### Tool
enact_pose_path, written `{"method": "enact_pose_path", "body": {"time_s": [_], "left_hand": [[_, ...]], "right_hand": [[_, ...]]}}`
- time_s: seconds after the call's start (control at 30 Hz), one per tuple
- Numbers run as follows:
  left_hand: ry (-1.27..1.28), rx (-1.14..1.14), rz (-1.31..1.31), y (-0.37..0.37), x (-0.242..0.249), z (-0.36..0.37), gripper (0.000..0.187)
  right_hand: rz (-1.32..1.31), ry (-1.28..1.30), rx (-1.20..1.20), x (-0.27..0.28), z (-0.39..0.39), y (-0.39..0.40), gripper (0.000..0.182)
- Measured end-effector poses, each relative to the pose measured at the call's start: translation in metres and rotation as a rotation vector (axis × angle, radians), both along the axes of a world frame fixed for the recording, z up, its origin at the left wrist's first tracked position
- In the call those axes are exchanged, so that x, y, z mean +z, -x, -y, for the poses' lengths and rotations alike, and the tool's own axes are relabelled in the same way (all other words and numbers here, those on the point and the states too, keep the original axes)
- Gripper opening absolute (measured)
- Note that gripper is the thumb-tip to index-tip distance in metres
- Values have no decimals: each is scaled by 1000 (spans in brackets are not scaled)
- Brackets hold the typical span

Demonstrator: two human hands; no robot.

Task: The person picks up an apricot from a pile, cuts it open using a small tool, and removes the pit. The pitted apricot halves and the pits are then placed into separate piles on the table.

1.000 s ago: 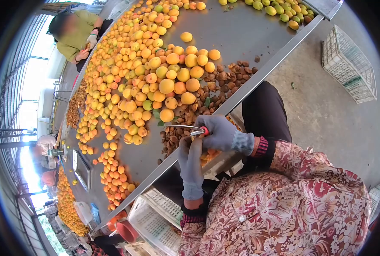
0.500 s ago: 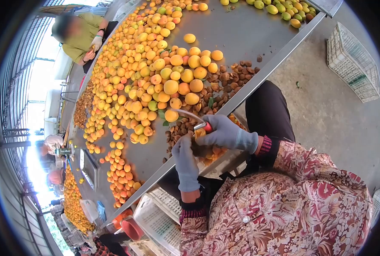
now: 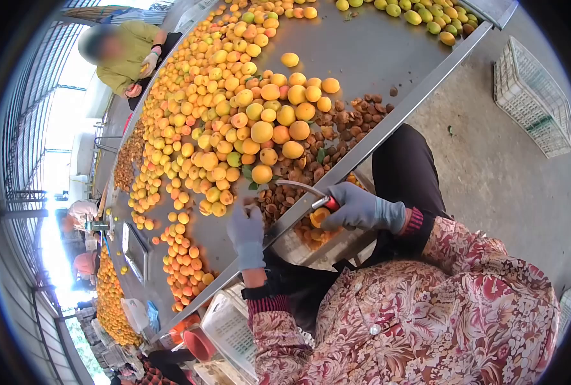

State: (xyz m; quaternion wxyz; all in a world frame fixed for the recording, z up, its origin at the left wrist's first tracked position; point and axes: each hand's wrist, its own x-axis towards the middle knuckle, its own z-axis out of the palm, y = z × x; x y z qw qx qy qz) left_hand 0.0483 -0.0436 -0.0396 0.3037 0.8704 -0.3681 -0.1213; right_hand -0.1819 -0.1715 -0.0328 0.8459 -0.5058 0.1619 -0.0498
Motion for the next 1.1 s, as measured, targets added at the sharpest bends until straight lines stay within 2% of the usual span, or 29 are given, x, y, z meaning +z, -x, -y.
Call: {"method": "enact_pose_path", "body": {"time_s": [0.03,0.1,0.17,0.23,0.27,0.37,0.43,0.5,0.53,0.57,0.63,0.7,0.73,0.77,0.83,0.9,0.93,1.0,1.03,1.1], "left_hand": [[4,25,85,-3,-2,4,28],[28,11,67,-4,-3,19,34],[52,-6,46,-9,-13,36,41],[-96,10,176,-18,-40,52,54],[-96,3,169,-20,-45,57,54],[-209,40,291,-9,-27,68,65],[-220,87,225,-5,-23,66,58],[287,47,-131,-11,-27,57,49],[403,34,-346,-14,-25,51,45],[402,42,-342,-13,-25,43,45],[801,-81,-750,12,0,36,47],[881,-141,-786,22,6,27,48],[958,-207,-827,27,10,24,49],[963,-205,-821,32,13,21,49],[1052,-143,-1006,42,22,15,55],[1081,-173,-1045,50,27,10,55],[1103,-204,-1090,53,29,9,56],[1091,-212,-1059,58,31,7,56],[1073,-219,-1031,59,33,6,57],[1132,-243,-1086,63,38,6,58]], "right_hand": [[0,1,-1,-8,-2,0,30],[13,222,-11,-23,-5,-4,39],[-95,190,71,-20,-3,0,46],[-102,280,56,-25,-4,0,41],[-109,279,51,-30,-4,0,41],[-119,264,10,-35,-5,0,34],[-176,125,3,-24,-2,2,29],[-161,122,2,-22,-1,3,31],[-177,124,20,-20,0,3,36],[-191,128,39,-20,1,2,41],[-187,169,74,-32,1,-1,42],[-25,509,37,-45,0,-4,41],[-21,512,43,-46,0,-3,41],[-44,521,51,-47,0,-1,37],[-63,536,64,-28,1,-1,34],[-409,508,138,3,4,2,29],[-407,513,138,0,4,2,29],[-317,233,-4,-8,4,3,26],[-317,235,-3,-7,5,3,26],[-420,401,22,-2,8,0,23]]}}
